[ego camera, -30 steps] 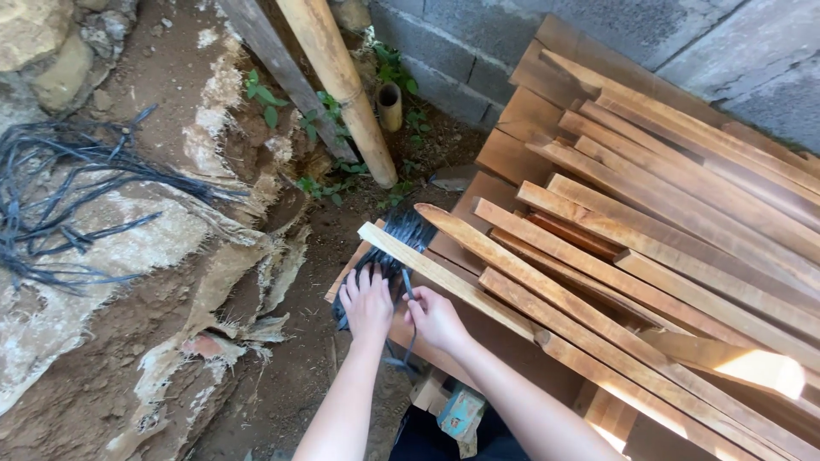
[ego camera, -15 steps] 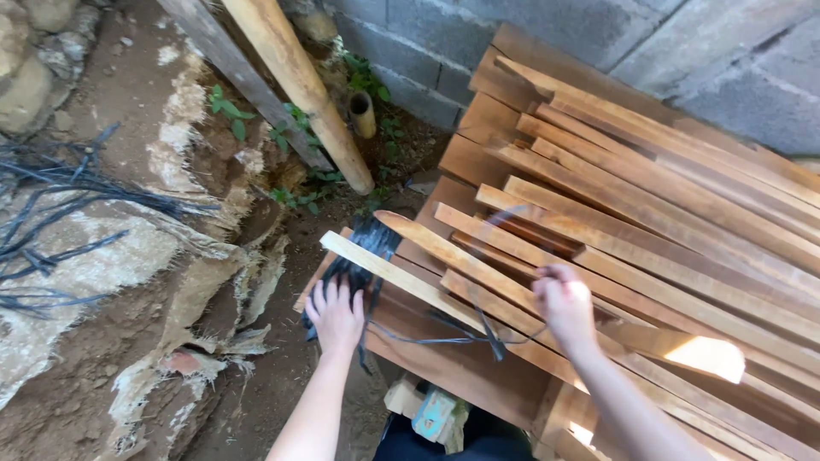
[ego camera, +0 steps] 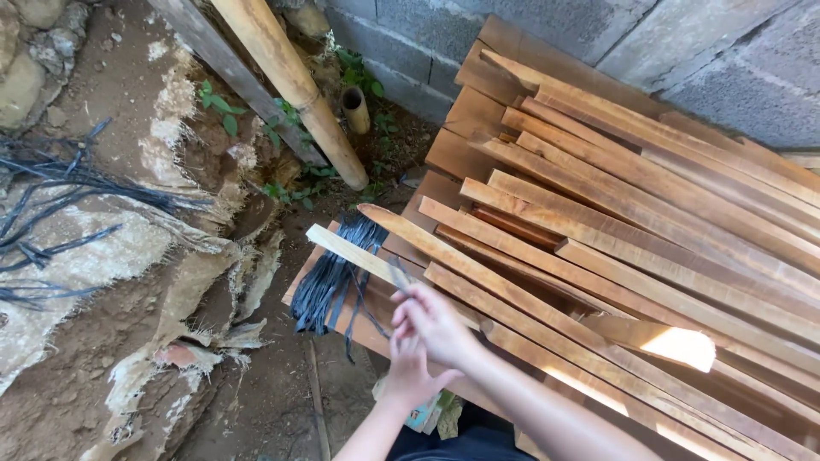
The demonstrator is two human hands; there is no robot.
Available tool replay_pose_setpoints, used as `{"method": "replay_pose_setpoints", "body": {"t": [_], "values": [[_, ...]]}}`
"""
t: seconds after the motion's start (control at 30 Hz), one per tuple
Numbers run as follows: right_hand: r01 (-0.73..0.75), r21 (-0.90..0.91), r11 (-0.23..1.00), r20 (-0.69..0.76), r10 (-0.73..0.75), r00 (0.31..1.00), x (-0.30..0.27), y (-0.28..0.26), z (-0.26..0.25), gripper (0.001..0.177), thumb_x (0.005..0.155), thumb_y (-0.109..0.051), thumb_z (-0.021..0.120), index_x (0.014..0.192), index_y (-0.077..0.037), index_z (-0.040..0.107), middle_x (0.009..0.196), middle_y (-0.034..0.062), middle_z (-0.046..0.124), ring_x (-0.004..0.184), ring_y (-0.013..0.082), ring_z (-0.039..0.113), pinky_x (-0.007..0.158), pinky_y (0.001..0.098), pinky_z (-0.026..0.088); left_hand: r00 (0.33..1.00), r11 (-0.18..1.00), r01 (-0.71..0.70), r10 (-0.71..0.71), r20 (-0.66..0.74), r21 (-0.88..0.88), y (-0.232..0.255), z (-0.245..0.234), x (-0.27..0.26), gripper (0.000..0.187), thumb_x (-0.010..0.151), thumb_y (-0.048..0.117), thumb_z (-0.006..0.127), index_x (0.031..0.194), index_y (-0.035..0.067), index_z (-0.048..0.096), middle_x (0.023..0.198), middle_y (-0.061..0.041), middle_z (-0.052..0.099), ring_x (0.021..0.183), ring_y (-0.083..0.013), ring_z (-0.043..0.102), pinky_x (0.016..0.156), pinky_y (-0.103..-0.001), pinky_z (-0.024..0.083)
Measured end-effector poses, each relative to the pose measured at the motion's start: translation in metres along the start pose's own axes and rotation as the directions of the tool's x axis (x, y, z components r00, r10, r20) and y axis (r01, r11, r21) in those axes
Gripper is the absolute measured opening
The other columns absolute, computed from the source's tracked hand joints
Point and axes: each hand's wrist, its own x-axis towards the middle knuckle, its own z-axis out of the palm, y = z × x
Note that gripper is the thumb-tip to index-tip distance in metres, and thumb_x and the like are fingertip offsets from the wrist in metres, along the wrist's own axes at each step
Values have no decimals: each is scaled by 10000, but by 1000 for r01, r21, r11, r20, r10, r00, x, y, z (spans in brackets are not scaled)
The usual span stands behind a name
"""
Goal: The person is tying several pieces of cut wood together into bundles using plastic straps.
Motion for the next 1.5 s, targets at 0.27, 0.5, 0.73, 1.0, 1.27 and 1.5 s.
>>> {"method": "replay_pose_setpoints", "body": {"t": [0.27, 0.5, 0.73, 1.0, 1.27, 1.5], "values": [[78, -574, 815, 107, -21, 994, -27, -28, -23, 650, 946, -462, 528, 1463, -72, 474, 1391, 134, 646, 1297, 256, 625, 1054, 413, 534, 917, 791, 399, -340, 209, -464, -34, 5, 6, 230, 989, 265, 514, 1026, 87, 655, 959, -91, 678, 864, -251, 629, 767, -362, 512], [343, -918, 199, 321, -137, 937, -41, 40, -62, 1079, 747, -556, 863, 1559, -81, 335, 1532, 175, 480, 1453, 339, 405, 1177, 629, 251, 906, 535, 411, -330, 265, -738, 9, -46, -4, 265, 1044, 220, 539, 1015, 81, 764, 736, -3, 619, 658, -96, 531, 611, -229, 404], [423, -765, 486, 26, -632, 775, -62, 10, -70, 317, 849, -126, 699, 1134, -14, 616, 1208, 142, 652, 1101, 288, 658, 931, 352, 550, 915, 297, 261, -379, 138, -918, -14, -22, -25, 292, 1055, 165, 495, 1070, 15, 745, 752, -35, 630, 620, -91, 510, 578, -212, 399], [546, -836, 56, 461, -470, 753, -49, 38, -66, 419, 887, -298, 715, 1240, -101, 606, 1244, 104, 674, 1316, 310, 560, 1151, 543, 370, 910, 540, 270, -413, 28, -797, -9, 2, -32, 213, 1014, 146, 578, 944, 51, 755, 725, -4, 634, 582, -81, 456, 537, -226, 331], [268, -925, 269, 276, -10, 961, -32, 130, -90, 223, 955, -226, 536, 885, -39, 635, 923, 148, 702, 816, 385, 673, 752, 455, 556, 473, 626, 626, -778, -413, -464, -23, 53, -34, 705, 924, 557, 528, 1450, 101, 422, 1534, -138, 437, 1404, -391, 412, 1160, -645, 234], [238, -927, 289, 284, 128, 950, -17, 190, -116, 256, 991, -306, 465, 1041, -107, 618, 866, 257, 711, 893, 463, 739, 732, 556, 593, 416, 296, 645, -909, -1, -705, -43, 108, -37, 1209, 893, 818, 595, 1631, -5, 105, 1573, -174, 489, 1496, -396, 368, 1247, -546, 177]]}}
